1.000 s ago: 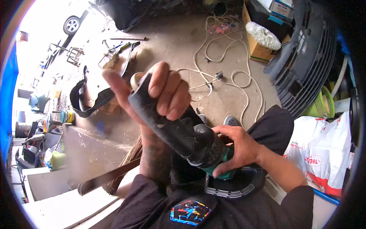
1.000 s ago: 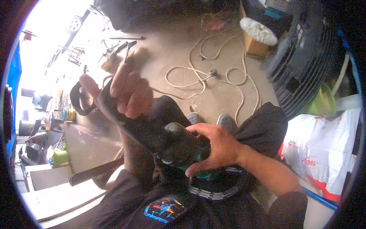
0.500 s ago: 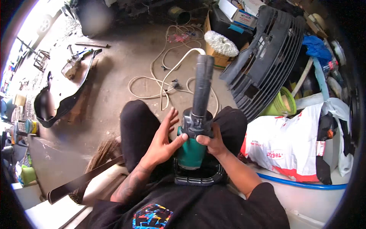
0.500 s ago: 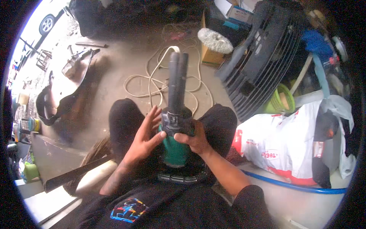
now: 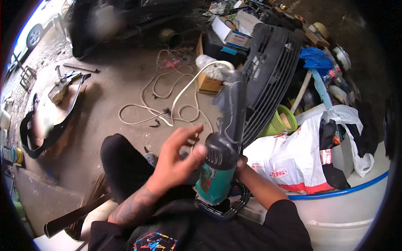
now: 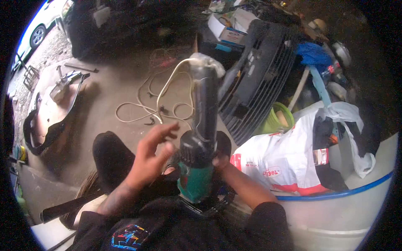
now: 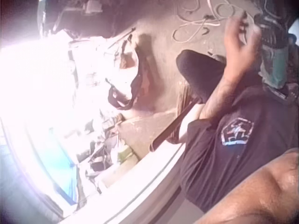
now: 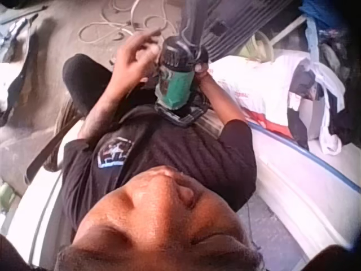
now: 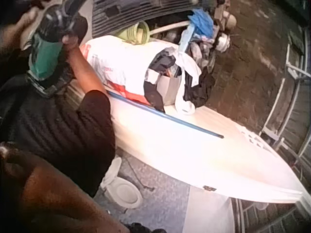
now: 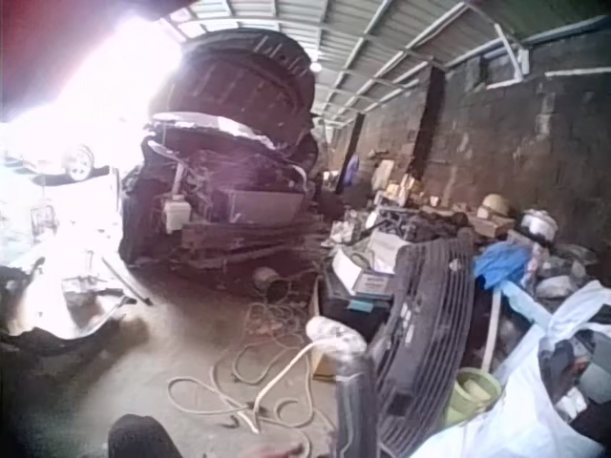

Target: The person disassembles the handle of a reciprocating saw using a screwdriver. The person uses a screwdriver to unscrew several screws from the green casing of the tool, eventually prying the two halves of the handle apart to reveal the internal wiring.

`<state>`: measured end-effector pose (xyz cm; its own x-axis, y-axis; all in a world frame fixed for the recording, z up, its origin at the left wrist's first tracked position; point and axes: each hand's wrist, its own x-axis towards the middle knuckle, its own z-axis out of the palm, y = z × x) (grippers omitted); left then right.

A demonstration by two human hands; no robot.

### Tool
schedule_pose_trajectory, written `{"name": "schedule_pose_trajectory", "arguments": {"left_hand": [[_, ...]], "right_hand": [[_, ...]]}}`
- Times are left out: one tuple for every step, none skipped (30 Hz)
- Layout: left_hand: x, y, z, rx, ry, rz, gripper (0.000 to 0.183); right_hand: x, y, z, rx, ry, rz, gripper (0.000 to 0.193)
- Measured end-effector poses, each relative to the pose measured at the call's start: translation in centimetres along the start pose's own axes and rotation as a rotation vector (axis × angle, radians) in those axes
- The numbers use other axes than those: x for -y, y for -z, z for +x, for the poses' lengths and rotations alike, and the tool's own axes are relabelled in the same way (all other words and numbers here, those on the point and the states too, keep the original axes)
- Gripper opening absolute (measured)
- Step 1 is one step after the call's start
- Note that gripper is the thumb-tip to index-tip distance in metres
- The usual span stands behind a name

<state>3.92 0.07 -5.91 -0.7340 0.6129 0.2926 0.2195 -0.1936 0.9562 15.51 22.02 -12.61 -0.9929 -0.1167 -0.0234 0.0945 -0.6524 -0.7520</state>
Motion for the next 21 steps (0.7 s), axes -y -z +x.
{"name": "schedule_pose_trajectory", "arguments": {"left_hand": [[-0.2, 0.4, 0.7, -0.039, 0.019, -0.177, 0.057], [-0.1, 0.6, 1.7, -0.036, 0.002, -0.259, 0.053], [0.4, 0.9, 2.5, -0.026, -0.010, -0.331, 0.049], [1.5, 1.6, 3.1, 0.065, 0.053, -0.442, 0.045], [2.2, 2.2, 3.0, 0.154, 0.125, -0.558, 0.041], [1.2, 2.1, 2.6, 0.139, 0.143, -0.432, 0.040], [0.7, 2.5, 2.0, 0.212, 0.117, -0.460, 0.040], [1.1, 3.1, 2.0, 0.270, 0.129, -0.510, 0.041], [1.9, 3.2, 1.6, 0.308, 0.134, -0.591, 0.041], [2.5, 3.5, 1.4, 0.302, 0.141, -0.605, 0.041], [3.1, 3.9, 1.5, 0.384, 0.187, -0.693, 0.038], [4.2, 3.7, 1.2, 0.456, 0.226, -0.805, 0.035], [4.4, 3.3, 0.8, 0.431, 0.226, -0.840, 0.035], [4.2, 3.1, 0.4, 0.500, 0.244, -0.903, 0.032], [3.9, 2.8, -0.1, 0.566, 0.252, -0.968, 0.030], [3.3, 2.4, -0.4, 0.567, 0.308, -0.964, 0.028], [3.8, 1.3, -1.1, 0.478, 0.268, -0.924, 0.028], [4.0, 0.2, -1.6, 0.416, 0.290, -0.925, 0.028], [4.2, 0.0, -2.0, 0.384, 0.303, -0.921, 0.029], [4.5, -0.4, -2.4, 0.348, 0.313, -0.920, 0.029], [4.6, -0.1, -2.7, 0.306, 0.315, -0.926, 0.029]], "right_hand": [[-0.6, 0.1, 0.0, 0.012, -0.006, 0.024, 0.101], [-1.1, 0.4, 0.1, 0.098, -0.133, -0.046, 0.103], [-0.6, -0.9, 0.7, 0.124, -0.210, -0.067, 0.107], [-0.3, -2.0, 1.5, 0.161, -0.284, -0.083, 0.111], [-0.5, -2.4, 2.4, 0.178, -0.274, -0.038, 0.111], [-0.7, -2.5, 2.8, 0.222, -0.328, -0.025, 0.113], [-0.8, -2.5, 3.4, 0.272, -0.382, -0.025, 0.114], [-0.7, -2.5, 3.8, 0.337, -0.446, 0.001, 0.115], [-1.2, -2.0, 3.5, 0.326, -0.459, 0.005, 0.115], [-2.1, -1.2, 3.4, 0.399, -0.482, 0.080, 0.116], [-2.7, -0.8, 3.1, 0.427, -0.503, 0.115, 0.117], [-3.1, -0.1, 2.5, 0.440, -0.537, 0.147, 0.117], [-3.4, 0.2, 2.1, 0.461, -0.567, 0.181, 0.118], [-3.6, 0.2, 1.3, 0.452, -0.504, 0.127, 0.111], [-3.1, -1.6, 1.6, 0.469, -0.475, 0.137, 0.101], [-2.5, -3.4, 1.8, 0.487, -0.436, 0.143, 0.092], [-3.0, -2.3, 1.2, 0.478, -0.471, 0.139, 0.092], [-4.0, -0.5, 0.6, 0.461, -0.535, 0.132, 0.083], [-4.0, -0.3, 0.5, 0.439, -0.554, 0.112, 0.078], [-3.9, -0.1, 0.4, 0.415, -0.580, 0.092, 0.073], [-3.9, 0.0, 0.4, 0.392, -0.596, 0.074, 0.068]]}}
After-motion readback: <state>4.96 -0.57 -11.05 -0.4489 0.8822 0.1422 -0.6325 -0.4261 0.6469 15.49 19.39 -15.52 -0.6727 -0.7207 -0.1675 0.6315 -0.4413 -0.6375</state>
